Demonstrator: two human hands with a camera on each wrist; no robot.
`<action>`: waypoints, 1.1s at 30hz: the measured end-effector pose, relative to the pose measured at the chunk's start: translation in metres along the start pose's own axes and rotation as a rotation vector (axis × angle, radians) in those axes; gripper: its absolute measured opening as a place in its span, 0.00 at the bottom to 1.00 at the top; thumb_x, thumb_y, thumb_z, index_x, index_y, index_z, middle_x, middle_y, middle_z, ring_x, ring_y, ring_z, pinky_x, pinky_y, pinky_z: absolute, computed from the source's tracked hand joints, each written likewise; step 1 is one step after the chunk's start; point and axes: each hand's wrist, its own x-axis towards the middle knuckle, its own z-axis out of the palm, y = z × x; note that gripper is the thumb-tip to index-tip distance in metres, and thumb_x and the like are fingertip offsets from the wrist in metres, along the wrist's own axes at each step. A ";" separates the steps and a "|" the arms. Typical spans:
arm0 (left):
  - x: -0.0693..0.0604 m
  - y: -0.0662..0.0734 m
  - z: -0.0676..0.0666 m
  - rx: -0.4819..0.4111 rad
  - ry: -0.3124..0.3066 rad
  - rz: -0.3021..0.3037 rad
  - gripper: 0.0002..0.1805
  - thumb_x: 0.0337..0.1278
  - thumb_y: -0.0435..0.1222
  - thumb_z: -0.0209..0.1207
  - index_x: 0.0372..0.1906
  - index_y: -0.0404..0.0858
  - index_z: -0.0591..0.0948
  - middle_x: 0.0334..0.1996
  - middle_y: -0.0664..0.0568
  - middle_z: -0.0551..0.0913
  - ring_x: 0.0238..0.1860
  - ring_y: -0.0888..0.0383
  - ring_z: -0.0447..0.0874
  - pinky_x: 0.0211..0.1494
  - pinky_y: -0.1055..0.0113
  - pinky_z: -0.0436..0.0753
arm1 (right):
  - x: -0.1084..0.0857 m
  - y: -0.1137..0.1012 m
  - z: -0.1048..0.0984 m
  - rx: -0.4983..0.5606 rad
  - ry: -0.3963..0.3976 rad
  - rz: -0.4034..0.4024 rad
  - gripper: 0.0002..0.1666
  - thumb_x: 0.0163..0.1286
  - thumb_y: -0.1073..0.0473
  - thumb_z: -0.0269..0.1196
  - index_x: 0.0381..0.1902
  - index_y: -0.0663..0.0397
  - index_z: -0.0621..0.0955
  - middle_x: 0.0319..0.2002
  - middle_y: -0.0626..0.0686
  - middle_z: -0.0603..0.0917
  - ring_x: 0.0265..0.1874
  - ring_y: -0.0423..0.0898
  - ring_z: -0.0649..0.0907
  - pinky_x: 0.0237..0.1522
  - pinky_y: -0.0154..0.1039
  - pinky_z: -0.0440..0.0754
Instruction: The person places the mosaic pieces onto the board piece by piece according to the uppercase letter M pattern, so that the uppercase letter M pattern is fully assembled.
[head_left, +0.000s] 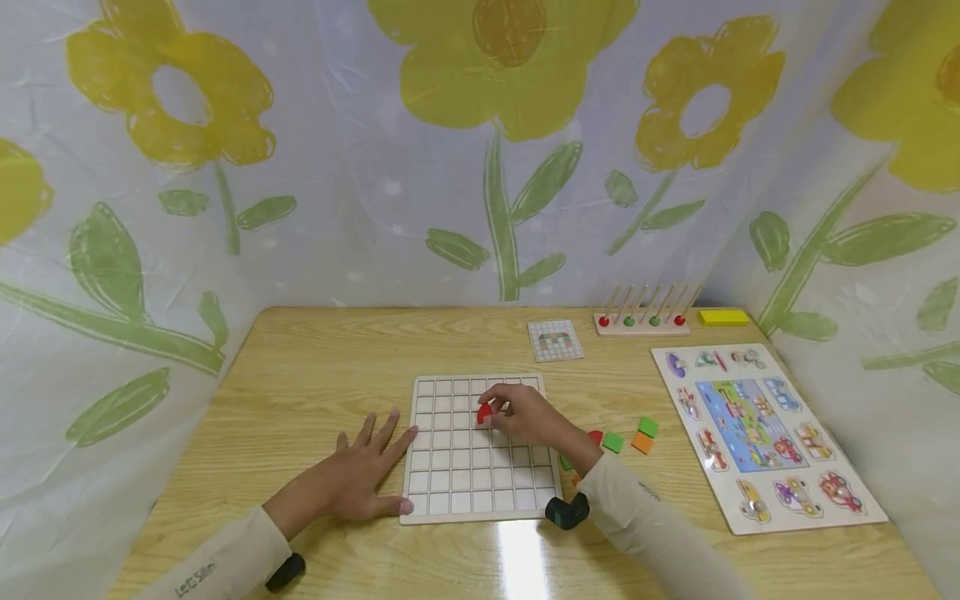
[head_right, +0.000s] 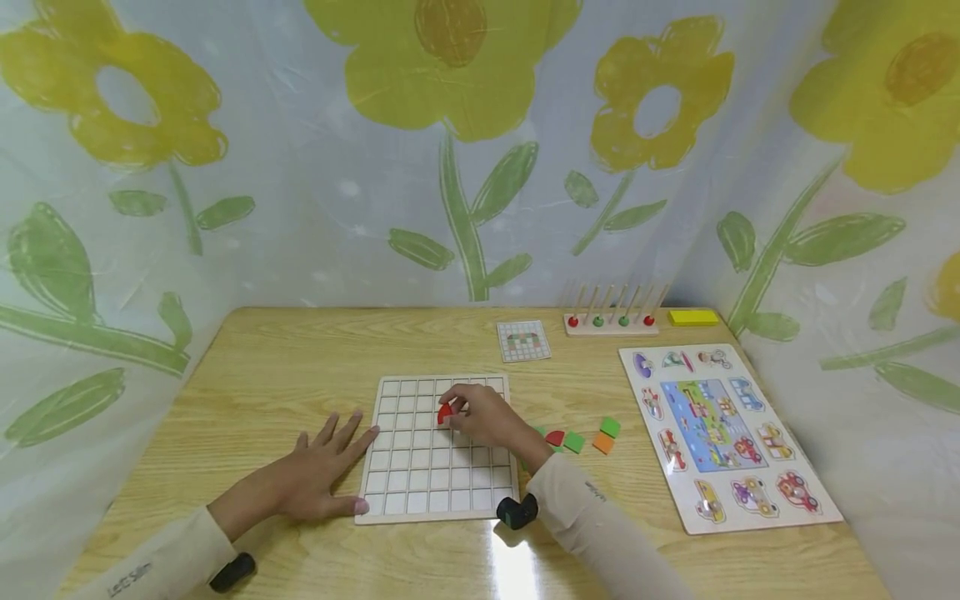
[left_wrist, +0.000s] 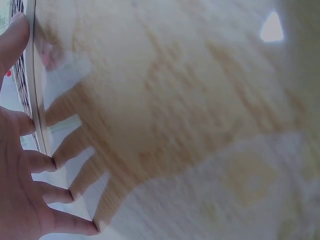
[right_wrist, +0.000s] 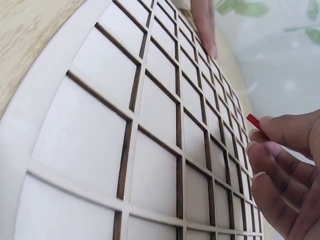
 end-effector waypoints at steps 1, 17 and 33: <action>0.000 0.000 0.000 -0.001 0.001 -0.001 0.57 0.58 0.72 0.52 0.81 0.42 0.50 0.79 0.31 0.44 0.75 0.21 0.42 0.58 0.16 0.55 | 0.001 0.000 0.001 0.006 0.000 0.003 0.18 0.69 0.69 0.62 0.56 0.62 0.81 0.40 0.55 0.85 0.25 0.39 0.79 0.28 0.30 0.76; 0.003 -0.002 0.001 0.008 0.011 -0.008 0.57 0.57 0.73 0.52 0.81 0.43 0.51 0.80 0.32 0.45 0.75 0.22 0.43 0.59 0.17 0.56 | 0.019 -0.007 0.016 -0.014 0.044 0.034 0.17 0.65 0.64 0.70 0.51 0.60 0.84 0.36 0.51 0.86 0.30 0.40 0.80 0.31 0.30 0.76; 0.001 0.000 0.003 -0.006 0.003 -0.020 0.57 0.56 0.73 0.51 0.81 0.45 0.51 0.80 0.34 0.45 0.76 0.22 0.43 0.60 0.17 0.56 | 0.034 -0.014 0.033 0.041 0.032 0.095 0.16 0.62 0.65 0.71 0.49 0.55 0.85 0.34 0.50 0.86 0.30 0.39 0.80 0.33 0.31 0.77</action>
